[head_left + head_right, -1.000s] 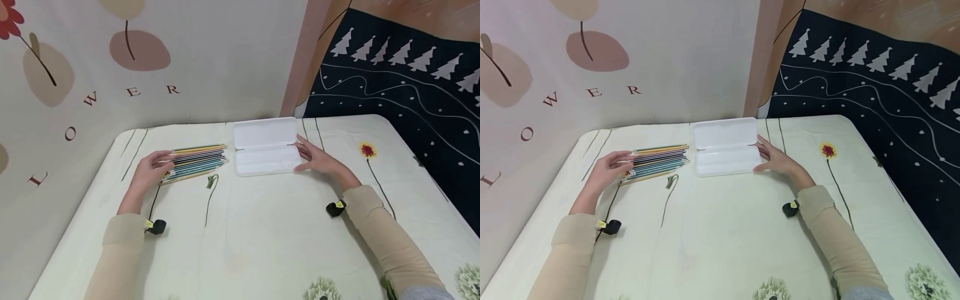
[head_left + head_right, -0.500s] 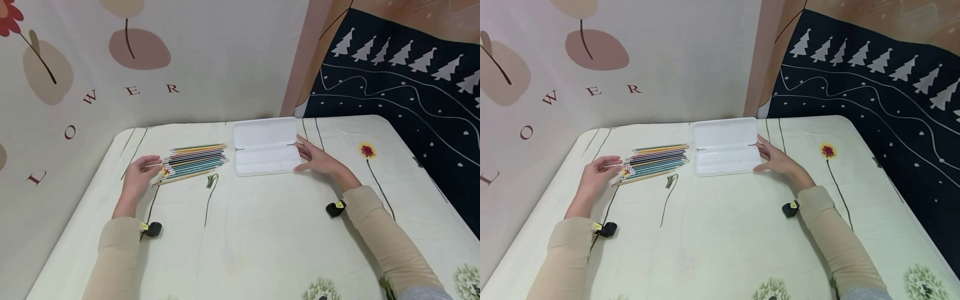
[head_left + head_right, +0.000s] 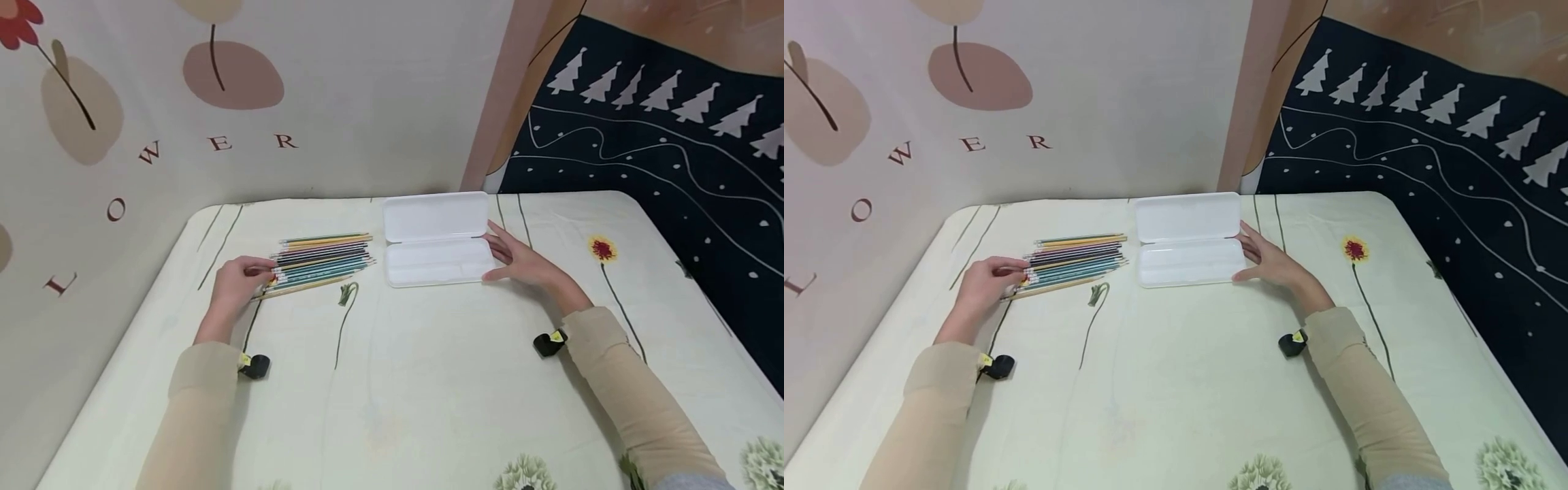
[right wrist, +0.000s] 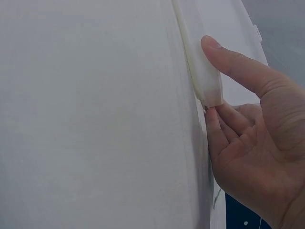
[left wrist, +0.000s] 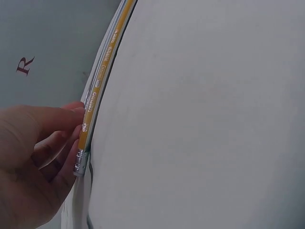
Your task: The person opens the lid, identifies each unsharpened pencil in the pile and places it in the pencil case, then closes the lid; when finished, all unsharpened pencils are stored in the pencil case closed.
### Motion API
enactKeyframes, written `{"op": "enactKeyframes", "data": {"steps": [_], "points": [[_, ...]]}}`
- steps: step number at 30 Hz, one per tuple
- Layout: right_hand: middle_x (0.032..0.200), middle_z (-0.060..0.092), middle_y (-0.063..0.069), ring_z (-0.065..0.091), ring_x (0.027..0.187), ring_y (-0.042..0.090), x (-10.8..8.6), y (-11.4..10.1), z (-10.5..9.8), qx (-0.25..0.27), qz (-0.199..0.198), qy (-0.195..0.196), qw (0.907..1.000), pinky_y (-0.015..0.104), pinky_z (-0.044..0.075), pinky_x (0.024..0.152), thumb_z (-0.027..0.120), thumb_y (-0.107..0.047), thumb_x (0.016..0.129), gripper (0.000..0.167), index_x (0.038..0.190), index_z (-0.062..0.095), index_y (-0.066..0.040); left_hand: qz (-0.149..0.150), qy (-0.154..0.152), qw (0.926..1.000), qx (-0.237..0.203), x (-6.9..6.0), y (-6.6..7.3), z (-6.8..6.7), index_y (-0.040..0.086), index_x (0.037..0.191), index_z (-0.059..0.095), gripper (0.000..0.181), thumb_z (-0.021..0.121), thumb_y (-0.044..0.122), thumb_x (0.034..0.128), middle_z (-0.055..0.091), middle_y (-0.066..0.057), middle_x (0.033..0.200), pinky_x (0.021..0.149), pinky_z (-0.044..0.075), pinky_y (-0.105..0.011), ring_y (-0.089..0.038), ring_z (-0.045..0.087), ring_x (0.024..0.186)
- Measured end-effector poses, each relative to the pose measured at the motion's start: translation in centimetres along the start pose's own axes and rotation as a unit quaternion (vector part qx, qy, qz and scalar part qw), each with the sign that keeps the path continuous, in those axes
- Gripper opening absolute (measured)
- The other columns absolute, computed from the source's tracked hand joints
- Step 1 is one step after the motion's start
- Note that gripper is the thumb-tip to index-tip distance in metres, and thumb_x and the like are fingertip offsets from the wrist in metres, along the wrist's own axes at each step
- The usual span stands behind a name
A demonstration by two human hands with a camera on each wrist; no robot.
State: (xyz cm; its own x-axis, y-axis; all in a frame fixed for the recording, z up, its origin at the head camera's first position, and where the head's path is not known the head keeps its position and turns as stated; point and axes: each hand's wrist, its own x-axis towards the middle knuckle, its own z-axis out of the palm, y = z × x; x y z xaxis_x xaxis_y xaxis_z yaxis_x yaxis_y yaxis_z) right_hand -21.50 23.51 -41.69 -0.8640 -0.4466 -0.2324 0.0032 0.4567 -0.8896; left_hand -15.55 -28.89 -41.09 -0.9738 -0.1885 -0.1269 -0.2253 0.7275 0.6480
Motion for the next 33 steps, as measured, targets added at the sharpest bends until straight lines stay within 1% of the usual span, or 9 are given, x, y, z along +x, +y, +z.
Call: {"op": "enactKeyframes", "data": {"steps": [3,6,10,13,18,23,26,28,33], "points": [[0.167,0.017,0.015,0.019,0.155,0.029,-0.03,0.06,-0.01,0.002,0.001,-0.001,1.0000,0.041,0.018,0.126,0.079,-0.003,0.083,0.117,0.161,-0.007,-0.021,0.003,0.001,0.9999,0.015,0.31,0.19,0.12,0.005,0.121,0.069,0.026,0.062,0.014,0.0979,0.061,-0.022,0.130,0.087,0.051,-0.043,-0.037,0.059,0.116],[0.167,0.017,0.015,0.019,0.155,0.029,0.04,0.11,0.00,0.002,0.000,-0.003,1.0000,0.042,0.018,0.126,0.079,-0.004,0.083,0.118,0.161,-0.007,-0.021,0.008,0.000,0.9995,0.030,0.49,0.21,0.21,0.005,0.119,0.070,0.025,0.062,0.013,0.0973,0.062,-0.022,0.125,0.079,0.050,-0.039,-0.035,0.060,0.109],[0.167,0.017,0.015,0.019,0.155,0.029,0.08,0.09,-0.01,0.002,-0.002,-0.003,1.0000,0.042,0.018,0.126,0.079,-0.004,0.083,0.117,0.161,-0.007,-0.022,0.013,-0.007,0.9990,0.042,0.61,0.08,0.22,0.005,0.119,0.070,0.025,0.062,0.013,0.0977,0.060,-0.021,0.122,0.072,0.045,-0.032,-0.032,0.058,0.103],[0.167,0.017,0.015,0.019,0.155,0.029,0.08,0.02,-0.02,0.001,-0.003,-0.002,1.0000,0.042,0.018,0.126,0.079,-0.004,0.083,0.117,0.161,-0.007,-0.022,0.014,-0.010,0.9989,0.043,0.65,-0.03,0.20,0.005,0.120,0.070,0.025,0.061,0.014,0.0984,0.057,-0.020,0.123,0.072,0.043,-0.031,-0.031,0.056,0.103],[0.167,0.017,0.015,0.019,0.155,0.030,0.06,-0.07,-0.07,-0.002,-0.002,-0.003,1.0000,0.043,0.018,0.126,0.079,-0.005,0.083,0.117,0.161,-0.006,-0.023,0.018,-0.003,0.9988,0.045,0.48,-0.09,0.19,0.005,0.119,0.070,0.025,0.060,0.017,0.0998,0.058,-0.020,0.123,0.073,0.043,-0.033,-0.031,0.056,0.103],[0.166,0.017,0.018,0.020,0.154,0.033,0.01,-0.13,-0.13,0.000,-0.014,-0.006,0.9999,0.044,0.019,0.125,0.080,-0.006,0.083,0.117,0.161,-0.005,-0.022,0.014,0.017,0.9991,0.037,0.24,-0.05,0.12,0.009,0.117,0.073,0.024,0.062,0.023,0.0996,0.066,-0.019,0.120,0.073,0.044,-0.031,-0.030,0.059,0.102],[0.166,0.017,0.020,0.020,0.153,0.036,-0.04,-0.15,-0.16,0.000,-0.021,-0.006,0.9998,0.045,0.020,0.124,0.079,-0.005,0.083,0.117,0.161,-0.006,-0.019,0.015,0.024,0.9991,0.031,0.27,-0.08,0.11,0.010,0.116,0.073,0.025,0.062,0.024,0.0997,0.067,-0.019,0.120,0.075,0.044,-0.031,-0.030,0.060,0.104],[0.166,0.017,0.019,0.020,0.153,0.035,-0.06,-0.12,-0.13,0.000,-0.018,-0.004,0.9998,0.045,0.020,0.124,0.080,-0.005,0.083,0.117,0.161,-0.006,-0.020,0.012,0.028,0.9992,0.025,0.29,-0.07,0.11,0.010,0.116,0.072,0.025,0.061,0.026,0.1005,0.067,-0.018,0.120,0.076,0.045,-0.032,-0.030,0.060,0.104],[0.167,0.017,0.018,0.019,0.154,0.033,-0.17,-0.03,-0.01,0.007,-0.013,-0.003,0.9999,0.044,0.018,0.125,0.078,-0.003,0.083,0.116,0.161,-0.006,-0.021,-0.011,0.043,0.9988,-0.022,0.38,-0.09,0.05,0.012,0.121,0.070,0.033,0.059,0.035,0.1004,0.068,-0.014,0.120,0.078,0.044,-0.028,-0.022,0.058,0.103]]}}
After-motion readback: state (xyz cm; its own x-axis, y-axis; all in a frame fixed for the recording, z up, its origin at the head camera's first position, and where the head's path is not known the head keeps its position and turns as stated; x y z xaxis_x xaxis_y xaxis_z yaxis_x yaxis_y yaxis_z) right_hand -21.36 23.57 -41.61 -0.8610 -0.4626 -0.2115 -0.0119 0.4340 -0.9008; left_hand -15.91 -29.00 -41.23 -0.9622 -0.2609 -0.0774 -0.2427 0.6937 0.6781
